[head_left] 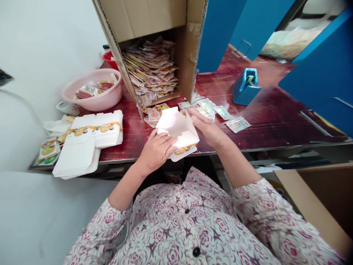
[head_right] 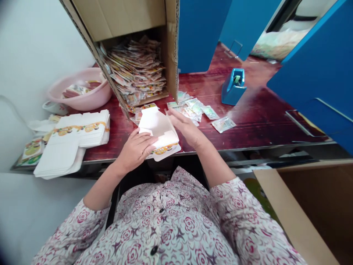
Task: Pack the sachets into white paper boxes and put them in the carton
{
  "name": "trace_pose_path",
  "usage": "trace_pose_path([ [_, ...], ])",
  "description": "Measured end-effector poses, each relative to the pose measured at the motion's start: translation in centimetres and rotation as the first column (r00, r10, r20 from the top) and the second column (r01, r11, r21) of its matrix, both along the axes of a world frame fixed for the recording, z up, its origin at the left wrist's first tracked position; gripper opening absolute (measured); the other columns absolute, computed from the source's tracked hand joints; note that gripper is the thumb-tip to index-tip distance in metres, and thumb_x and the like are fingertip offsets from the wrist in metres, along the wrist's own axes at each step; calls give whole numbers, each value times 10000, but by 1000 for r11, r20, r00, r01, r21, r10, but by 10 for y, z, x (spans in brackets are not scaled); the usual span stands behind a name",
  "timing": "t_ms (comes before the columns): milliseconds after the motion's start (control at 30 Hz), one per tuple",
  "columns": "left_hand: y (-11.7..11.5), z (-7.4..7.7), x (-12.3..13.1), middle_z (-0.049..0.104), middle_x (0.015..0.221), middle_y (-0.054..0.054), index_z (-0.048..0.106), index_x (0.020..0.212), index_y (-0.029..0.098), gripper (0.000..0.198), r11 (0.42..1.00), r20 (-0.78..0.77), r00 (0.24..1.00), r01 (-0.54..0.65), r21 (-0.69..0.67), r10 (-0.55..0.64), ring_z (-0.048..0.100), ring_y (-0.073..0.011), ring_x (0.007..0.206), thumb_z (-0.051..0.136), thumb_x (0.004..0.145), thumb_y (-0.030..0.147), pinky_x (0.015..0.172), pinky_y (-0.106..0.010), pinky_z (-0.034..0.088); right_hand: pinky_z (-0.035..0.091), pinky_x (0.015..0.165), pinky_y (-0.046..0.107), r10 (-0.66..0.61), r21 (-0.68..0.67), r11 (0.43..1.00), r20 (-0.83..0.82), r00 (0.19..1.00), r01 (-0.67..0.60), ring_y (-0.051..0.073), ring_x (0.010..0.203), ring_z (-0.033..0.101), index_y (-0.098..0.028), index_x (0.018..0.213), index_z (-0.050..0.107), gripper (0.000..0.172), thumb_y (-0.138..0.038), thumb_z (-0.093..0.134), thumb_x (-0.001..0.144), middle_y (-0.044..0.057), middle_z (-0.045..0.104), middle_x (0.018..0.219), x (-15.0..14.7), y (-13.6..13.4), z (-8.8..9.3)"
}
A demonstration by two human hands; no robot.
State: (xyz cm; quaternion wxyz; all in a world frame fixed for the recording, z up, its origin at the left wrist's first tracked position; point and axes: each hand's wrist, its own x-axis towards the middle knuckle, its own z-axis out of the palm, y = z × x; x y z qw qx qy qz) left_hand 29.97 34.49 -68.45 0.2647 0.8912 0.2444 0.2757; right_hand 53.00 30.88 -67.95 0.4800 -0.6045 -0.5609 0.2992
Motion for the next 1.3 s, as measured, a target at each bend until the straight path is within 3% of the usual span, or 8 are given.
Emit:
trace_pose_path([
  [233,-1,-9,0,760,1110,-70,708,1170,213,348,975,40,999,-30,220,22,646,-231,1150,478,997,408,1186,-504,312,352,1182,519,112,-145,988,463,879,-49,321,1383,474,-147,1514,402,800,-130,654,755,162,465,1529,-7,20,5],
  [400,-4,-19,2,717,1181,-96,571,1341,192,423,951,110,993,-80,298,48,630,-223,1161,467,1007,431,1171,-503,357,493,1024,416,155,-6,988,115,981,-155,262,1210,602,-195,1234,631,415,-441,565,906,107,652,1293,-15,12,16],
  [467,-6,-24,3,658,1267,-122,477,1417,209,557,949,209,969,-185,254,133,597,-249,1208,559,951,503,1139,-497,403,544,861,358,154,-49,987,-34,988,-155,228,1005,668,-201,987,683,491,-621,433,945,78,716,1069,-17,12,22],
  [567,-7,-32,4,447,1483,-184,286,1522,228,937,943,330,900,-325,70,285,447,-333,1371,735,785,594,1138,-528,394,534,738,308,177,-170,970,10,984,-173,199,858,665,-194,853,677,461,-628,528,898,58,721,921,-15,20,30],
  [633,-5,-36,5,301,1576,-198,128,1569,252,1107,960,329,902,-256,-114,280,345,-370,1445,766,740,613,1168,-559,340,531,788,315,302,-231,936,131,944,-268,204,924,663,-201,988,703,310,-469,676,834,59,732,1031,-11,28,36],
  [767,2,-42,7,294,1571,-199,25,1579,270,1188,929,329,919,-94,-357,219,349,-382,1444,783,724,597,1178,-583,306,492,936,361,506,-338,855,380,774,-394,235,1090,638,-260,1205,680,421,-286,725,786,37,701,1232,-5,40,44],
  [1133,4,-47,5,349,1517,-178,9,1578,281,1206,926,383,900,-56,-372,208,403,-369,1398,801,712,556,1168,-585,310,457,968,406,357,-272,934,748,559,-232,289,1134,603,-214,1279,627,475,-268,724,817,108,682,1209,-24,32,37],
  [1300,5,-48,3,360,1515,-170,12,1579,282,1201,925,371,904,-66,-375,214,402,-371,1393,798,713,558,1166,-581,312,492,966,360,326,-232,945,633,702,-230,232,1104,642,-250,1252,668,397,-257,697,855,57,707,1217,-12,33,32],
])
